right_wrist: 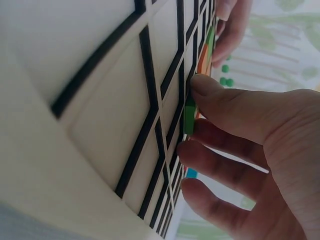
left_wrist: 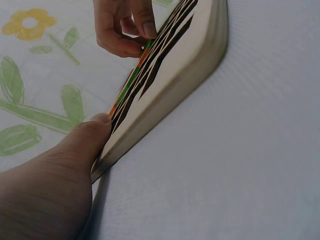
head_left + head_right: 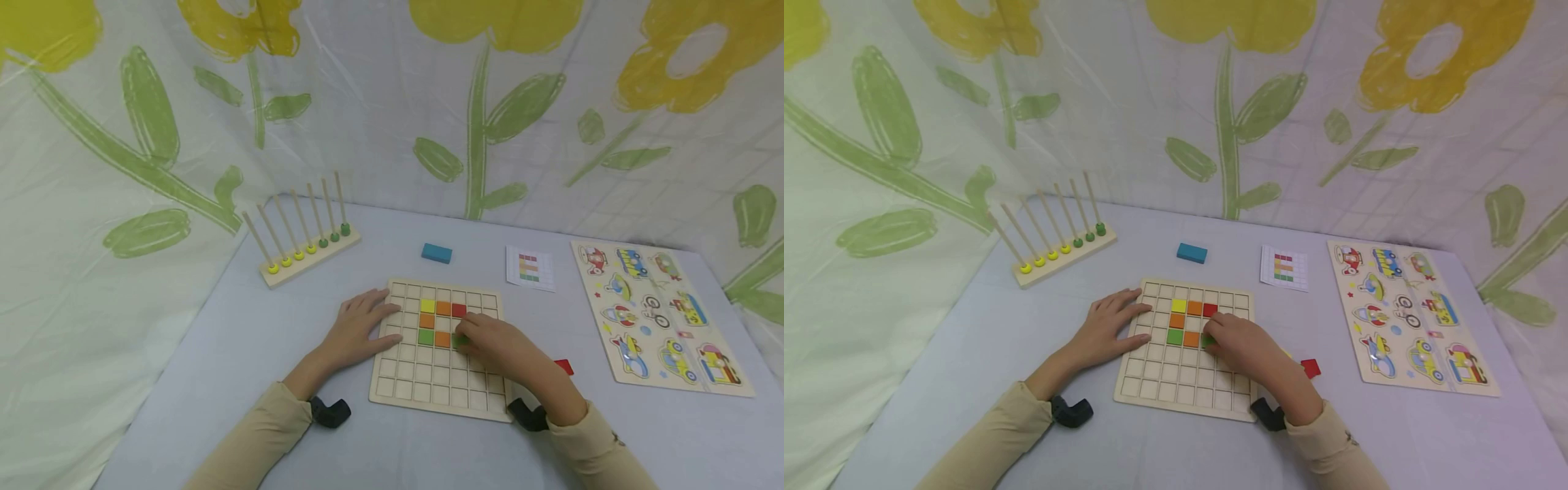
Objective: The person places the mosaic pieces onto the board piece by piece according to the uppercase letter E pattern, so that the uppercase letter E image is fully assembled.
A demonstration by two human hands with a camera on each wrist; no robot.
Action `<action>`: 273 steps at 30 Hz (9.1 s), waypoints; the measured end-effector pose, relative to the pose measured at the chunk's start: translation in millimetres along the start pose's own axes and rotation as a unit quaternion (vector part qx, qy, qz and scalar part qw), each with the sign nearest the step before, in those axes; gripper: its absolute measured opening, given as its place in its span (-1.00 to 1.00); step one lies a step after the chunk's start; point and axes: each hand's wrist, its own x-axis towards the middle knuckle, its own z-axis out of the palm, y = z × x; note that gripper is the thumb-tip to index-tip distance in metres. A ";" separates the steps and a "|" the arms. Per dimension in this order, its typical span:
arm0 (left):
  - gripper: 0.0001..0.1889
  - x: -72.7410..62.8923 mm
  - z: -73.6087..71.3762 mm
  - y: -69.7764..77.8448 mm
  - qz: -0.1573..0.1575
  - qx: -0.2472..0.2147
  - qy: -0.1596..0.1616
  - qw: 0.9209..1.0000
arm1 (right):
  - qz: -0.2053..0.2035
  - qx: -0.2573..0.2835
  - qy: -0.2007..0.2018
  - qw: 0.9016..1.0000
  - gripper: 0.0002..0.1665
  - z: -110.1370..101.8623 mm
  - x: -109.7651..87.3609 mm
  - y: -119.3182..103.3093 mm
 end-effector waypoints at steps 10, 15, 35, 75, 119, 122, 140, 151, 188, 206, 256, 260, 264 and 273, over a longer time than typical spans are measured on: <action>-0.38 0.5 1.9 -1.8 -0.006 0.002 -0.005 1.000 | -0.019 -0.009 0.014 1.000 -0.72 2.6 1.1 1.1; -0.38 0.4 2.3 -2.6 -0.004 0.004 -0.005 1.000 | -0.021 -0.008 0.016 1.000 -0.71 2.4 1.5 0.4; -0.38 0.5 5.5 -3.9 -0.003 0.016 0.000 1.000 | 0.086 0.023 0.001 0.996 -0.70 -21.7 -27.1 27.6; -0.39 1.4 2.6 -2.5 -0.005 0.008 -0.003 1.000 | 0.171 0.014 -0.011 0.985 -0.66 -15.3 -108.1 75.6; -0.38 0.1 0.9 -2.0 -0.005 0.002 -0.005 1.000 | 0.015 -0.015 0.018 1.000 -0.64 -13.3 -10.7 -11.7; -0.39 0.3 1.9 -2.3 -0.001 0.000 -0.002 1.000 | 0.024 -0.009 0.005 1.000 -0.60 -8.7 -3.3 -17.4; -0.39 0.5 2.2 -2.5 0.000 0.000 -0.003 1.000 | 0.004 0.031 -0.006 0.999 -0.69 11.7 15.8 -33.2; -0.39 0.0 1.2 -1.6 0.004 0.001 0.001 1.000 | -0.054 0.009 0.020 0.998 -0.72 13.3 17.9 -33.0; -0.38 0.6 2.9 -1.4 0.005 0.002 0.003 1.000 | 0.063 0.022 0.011 0.998 -0.71 -17.0 -7.4 -4.1; -0.38 1.8 2.3 -3.2 -0.009 0.004 -0.009 1.000 | 0.187 0.086 -0.082 0.975 -0.61 -31.4 -85.4 52.7; -0.38 2.1 -0.1 0.8 -0.007 0.004 -0.009 1.000 | 0.239 0.436 0.005 0.868 -0.65 -9.4 -42.9 -9.0; -0.38 2.1 -1.2 1.2 -0.005 0.002 -0.008 1.000 | 0.240 0.435 0.008 0.868 -0.71 -0.5 -31.7 -20.9; -0.38 1.3 -1.6 1.1 -0.004 0.003 -0.007 1.000 | 0.240 0.420 0.015 0.875 -0.74 5.4 -22.0 -33.1; -0.40 0.1 0.2 -0.6 -0.001 0.000 0.000 1.000 | 0.242 0.407 -0.017 0.881 -0.80 12.3 -7.1 -52.6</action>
